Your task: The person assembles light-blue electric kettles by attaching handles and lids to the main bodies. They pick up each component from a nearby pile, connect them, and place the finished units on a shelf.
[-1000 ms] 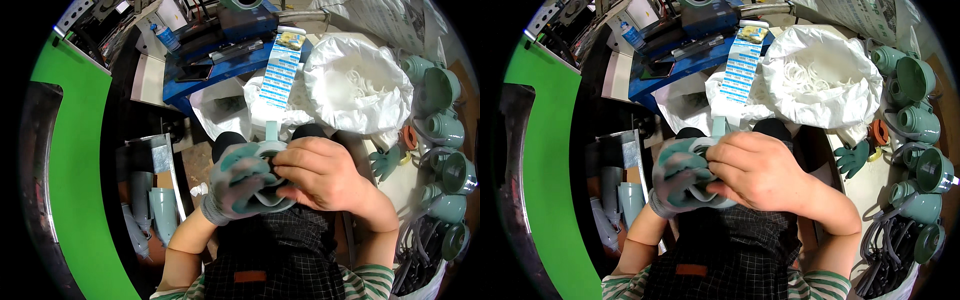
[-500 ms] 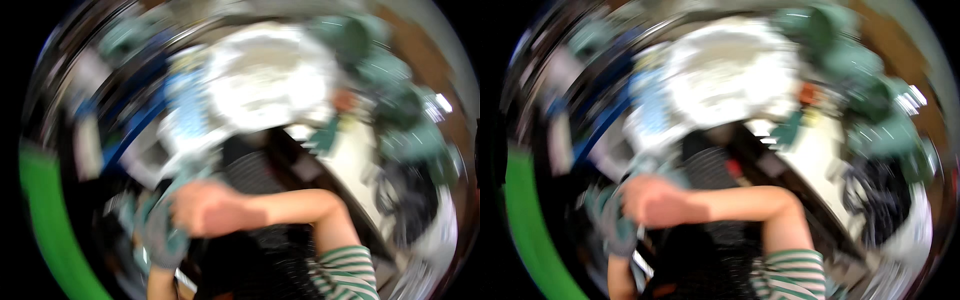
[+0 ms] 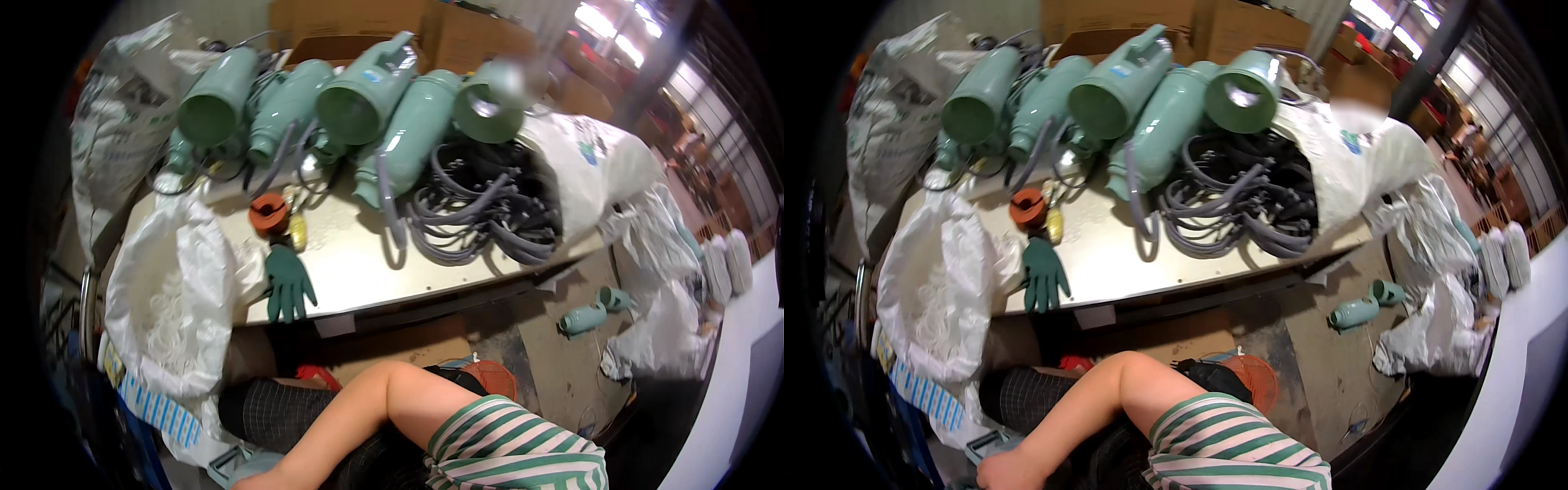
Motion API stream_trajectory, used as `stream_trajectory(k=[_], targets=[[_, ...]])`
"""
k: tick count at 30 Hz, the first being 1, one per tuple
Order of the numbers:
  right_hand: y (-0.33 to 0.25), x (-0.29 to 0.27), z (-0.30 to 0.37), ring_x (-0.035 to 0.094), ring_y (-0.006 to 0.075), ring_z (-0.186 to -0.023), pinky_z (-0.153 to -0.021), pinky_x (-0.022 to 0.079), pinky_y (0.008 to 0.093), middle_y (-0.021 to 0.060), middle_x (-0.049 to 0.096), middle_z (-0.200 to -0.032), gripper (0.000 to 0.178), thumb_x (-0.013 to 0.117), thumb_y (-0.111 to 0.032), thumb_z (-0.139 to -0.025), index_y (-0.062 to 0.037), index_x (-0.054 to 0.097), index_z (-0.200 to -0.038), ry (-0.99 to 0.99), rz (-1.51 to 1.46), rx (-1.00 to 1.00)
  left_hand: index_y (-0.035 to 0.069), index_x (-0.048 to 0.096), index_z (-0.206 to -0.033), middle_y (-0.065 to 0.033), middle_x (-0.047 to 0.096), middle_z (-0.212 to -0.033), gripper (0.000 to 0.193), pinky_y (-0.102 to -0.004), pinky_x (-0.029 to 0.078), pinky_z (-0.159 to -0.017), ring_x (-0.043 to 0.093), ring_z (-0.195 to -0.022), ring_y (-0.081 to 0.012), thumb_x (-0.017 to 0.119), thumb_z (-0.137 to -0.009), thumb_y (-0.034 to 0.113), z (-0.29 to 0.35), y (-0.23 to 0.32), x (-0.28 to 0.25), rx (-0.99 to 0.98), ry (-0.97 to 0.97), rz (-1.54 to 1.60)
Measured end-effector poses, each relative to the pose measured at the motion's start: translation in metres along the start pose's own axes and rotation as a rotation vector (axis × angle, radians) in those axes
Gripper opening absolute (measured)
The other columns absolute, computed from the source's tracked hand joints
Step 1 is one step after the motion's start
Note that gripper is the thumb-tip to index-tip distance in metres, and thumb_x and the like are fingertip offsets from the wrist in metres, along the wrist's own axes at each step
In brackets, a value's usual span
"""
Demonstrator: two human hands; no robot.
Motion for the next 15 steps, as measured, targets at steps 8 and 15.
stream_trajectory(k=[8, 15], targets=[[0.0, -0.009, 0.01, 0.062, 0.0333, -0.075, -0.069, 0.051, 0.0453, 0.0097, 0.064, -0.07, 0.027, 0.074, -0.036, -0.061, -0.0104, 0.069, -0.063, 0.313, -0.138, 0.108, 0.011, 0.066, -0.082, -0.013, 0.069, -0.086, 0.021, -0.0502, 0.052, -0.071, 0.066, -0.078, -0.033, 0.079, -0.08, 0.027, 0.002, 0.003, -0.011, 0.103, 0.336, 0.108], [0.007, -0.122, 0.228, 0.069, 0.0323, -0.104, -0.088, 0.056, 0.0455, 0.0132, 0.07, -0.108, 0.028, 0.069, -0.022, -0.092, -0.0068, 0.068, -0.115, 0.421, -0.153, 0.776, 0.001, 0.064, -0.106, -0.0169, 0.067, -0.092, 0.03, -0.0405, 0.052, -0.068, 0.065, -0.079, -0.0333, 0.077, -0.081, 0.011, 0.018, 0.005, 0.042, -0.049, 0.162, 0.554]])
Point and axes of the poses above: each hand's wrist, its own z-axis away from the middle knuckle, its own x-axis out of the palm, y = z × x, the point moved 8 cm from there along -z, towards the middle knuckle
